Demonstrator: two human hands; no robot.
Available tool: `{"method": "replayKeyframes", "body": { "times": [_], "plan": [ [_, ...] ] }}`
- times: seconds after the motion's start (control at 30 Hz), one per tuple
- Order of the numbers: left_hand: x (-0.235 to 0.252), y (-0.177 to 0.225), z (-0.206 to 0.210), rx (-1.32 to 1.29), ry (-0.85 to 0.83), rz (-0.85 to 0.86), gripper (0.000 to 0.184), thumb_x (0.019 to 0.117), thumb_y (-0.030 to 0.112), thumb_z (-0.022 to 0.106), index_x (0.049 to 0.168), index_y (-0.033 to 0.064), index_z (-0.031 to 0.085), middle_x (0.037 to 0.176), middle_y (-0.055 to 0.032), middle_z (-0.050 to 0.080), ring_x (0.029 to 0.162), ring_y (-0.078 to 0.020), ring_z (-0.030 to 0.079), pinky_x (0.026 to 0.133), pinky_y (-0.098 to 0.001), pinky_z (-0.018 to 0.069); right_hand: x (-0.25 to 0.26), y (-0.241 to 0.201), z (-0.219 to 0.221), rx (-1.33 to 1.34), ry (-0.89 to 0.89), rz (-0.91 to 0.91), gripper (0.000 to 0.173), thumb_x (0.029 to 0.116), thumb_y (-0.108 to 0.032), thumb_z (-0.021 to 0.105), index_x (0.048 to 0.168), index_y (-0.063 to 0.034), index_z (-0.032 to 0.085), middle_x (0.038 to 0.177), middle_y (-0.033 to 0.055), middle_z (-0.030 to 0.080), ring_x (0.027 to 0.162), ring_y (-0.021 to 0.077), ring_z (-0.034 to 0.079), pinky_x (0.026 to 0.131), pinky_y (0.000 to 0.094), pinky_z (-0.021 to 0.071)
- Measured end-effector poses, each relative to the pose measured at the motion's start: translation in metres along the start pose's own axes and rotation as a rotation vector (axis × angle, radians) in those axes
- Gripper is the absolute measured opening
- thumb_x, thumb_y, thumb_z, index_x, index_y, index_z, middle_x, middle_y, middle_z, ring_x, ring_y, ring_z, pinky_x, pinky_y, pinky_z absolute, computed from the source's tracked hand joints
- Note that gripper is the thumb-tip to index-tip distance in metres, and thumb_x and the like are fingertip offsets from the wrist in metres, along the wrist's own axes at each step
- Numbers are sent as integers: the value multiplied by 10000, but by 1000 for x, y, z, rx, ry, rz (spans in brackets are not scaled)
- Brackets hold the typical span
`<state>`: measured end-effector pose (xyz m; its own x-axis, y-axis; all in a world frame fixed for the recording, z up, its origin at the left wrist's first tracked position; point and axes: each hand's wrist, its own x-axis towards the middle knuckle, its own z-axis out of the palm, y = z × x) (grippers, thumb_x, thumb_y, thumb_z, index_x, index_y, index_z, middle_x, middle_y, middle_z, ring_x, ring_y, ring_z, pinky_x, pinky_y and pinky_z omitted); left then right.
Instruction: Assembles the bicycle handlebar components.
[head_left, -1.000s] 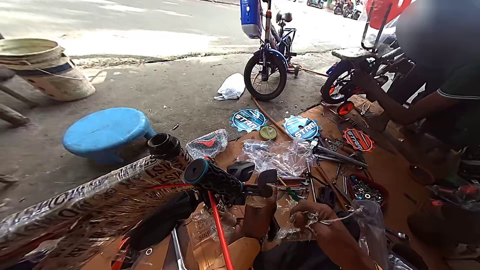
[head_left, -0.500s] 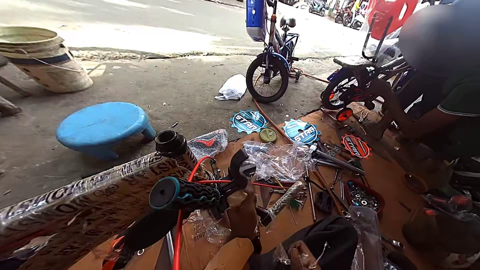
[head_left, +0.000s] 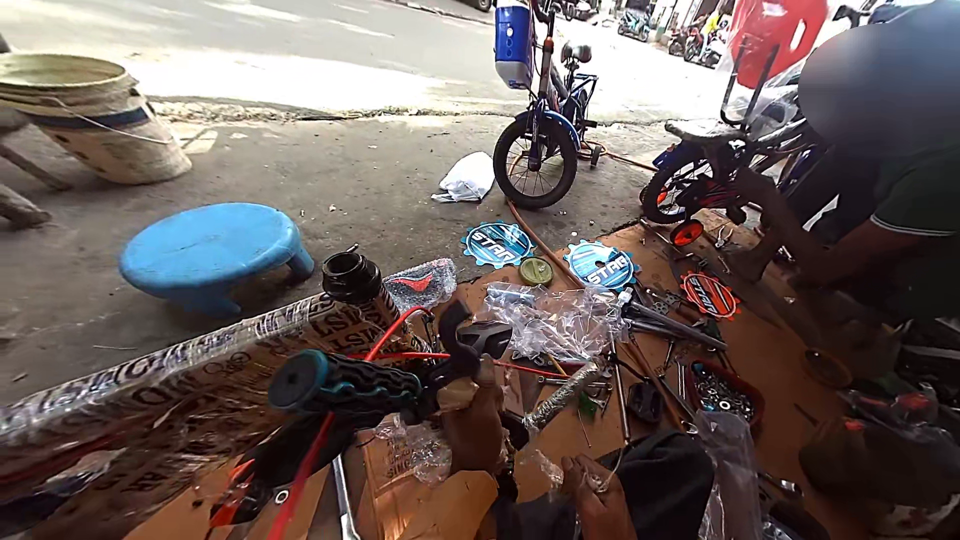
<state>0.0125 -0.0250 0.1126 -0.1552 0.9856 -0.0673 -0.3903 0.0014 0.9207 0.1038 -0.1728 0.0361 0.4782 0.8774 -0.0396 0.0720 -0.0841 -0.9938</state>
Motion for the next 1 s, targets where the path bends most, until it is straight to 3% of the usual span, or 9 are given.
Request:
{"method": "replayKeyframes", "body": {
  "times": [0.1, 0.2, 0.3, 0.4, 0.57, 0.63, 0.77, 0.9, 1.0],
  "plan": [
    [-14, 52, 24, 36, 32, -146, 317, 998, -61, 449, 732, 107, 485, 504, 72, 449, 394, -23, 422, 446, -159, 437, -13, 14, -13, -51, -8, 129, 257, 1009, -160, 557, 778, -95, 649, 630, -71, 543, 546, 6, 486, 540, 214, 438],
    [3, -6, -6, 18, -123, -16, 175, 878, 49, 587, 711, 91, 557, 526, 46, 504, 446, -54, 499, 491, -205, 466, -10, 5, -19, 24, -70, 126, 177, 1003, -176, 596, 1037, -44, 711, 788, -44, 653, 629, 4, 554, 600, 209, 497],
    [3, -19, -7, 54, -203, -24, 154, 905, 131, 609, 776, 93, 535, 547, 44, 499, 463, -61, 519, 501, -215, 493, 8, -16, -20, 101, -158, 15, 471, 954, -466, 669, 1184, -56, 687, 792, -84, 599, 609, -17, 494, 552, 184, 446],
    [-3, -23, -3, 54, -222, -15, 173, 932, 190, 632, 785, 124, 567, 550, 57, 527, 464, -61, 533, 494, -222, 496, 19, -36, -10, 64, -180, 47, 526, 895, -589, 691, 1057, -89, 692, 783, -84, 622, 637, 2, 548, 597, 206, 494],
    [-3, -19, -3, 61, -213, -17, 164, 927, 169, 629, 779, 139, 564, 542, 71, 522, 461, -50, 530, 493, -212, 488, 18, -28, 6, 116, -104, -27, 241, 1010, -272, 614, 914, -71, 704, 727, -75, 615, 603, -17, 527, 574, 175, 466],
    [0, -17, -4, 41, -194, -8, 194, 908, 157, 595, 718, 158, 552, 514, 70, 505, 436, -49, 509, 461, -207, 466, 17, -24, 10, 111, -106, -88, 242, 1014, -244, 608, 857, -77, 686, 694, -79, 581, 591, -22, 509, 562, 168, 448],
    [5, -20, -9, 41, -210, -4, 246, 940, 208, 618, 705, 159, 563, 524, 47, 496, 432, -72, 491, 457, -231, 456, 14, -19, 15, 205, -141, -57, 263, 1030, -278, 595, 933, -52, 686, 714, -51, 591, 570, 9, 513, 530, 186, 456],
    [5, -14, -7, 35, -205, -44, 227, 933, 173, 596, 712, 146, 547, 516, 41, 495, 432, -76, 506, 457, -238, 472, 18, -26, 14, 152, -199, 56, 570, 898, -591, 689, 1114, -64, 661, 807, -67, 637, 633, 11, 562, 591, 207, 512],
    [6, -19, -7, 28, -236, -10, 210, 909, 185, 612, 708, 155, 557, 514, 51, 490, 436, -65, 503, 469, -228, 472, 23, -22, 17, 198, -166, 2, 265, 978, -323, 670, 949, -64, 716, 754, -65, 643, 612, -8, 545, 576, 186, 483]
  ]
}}
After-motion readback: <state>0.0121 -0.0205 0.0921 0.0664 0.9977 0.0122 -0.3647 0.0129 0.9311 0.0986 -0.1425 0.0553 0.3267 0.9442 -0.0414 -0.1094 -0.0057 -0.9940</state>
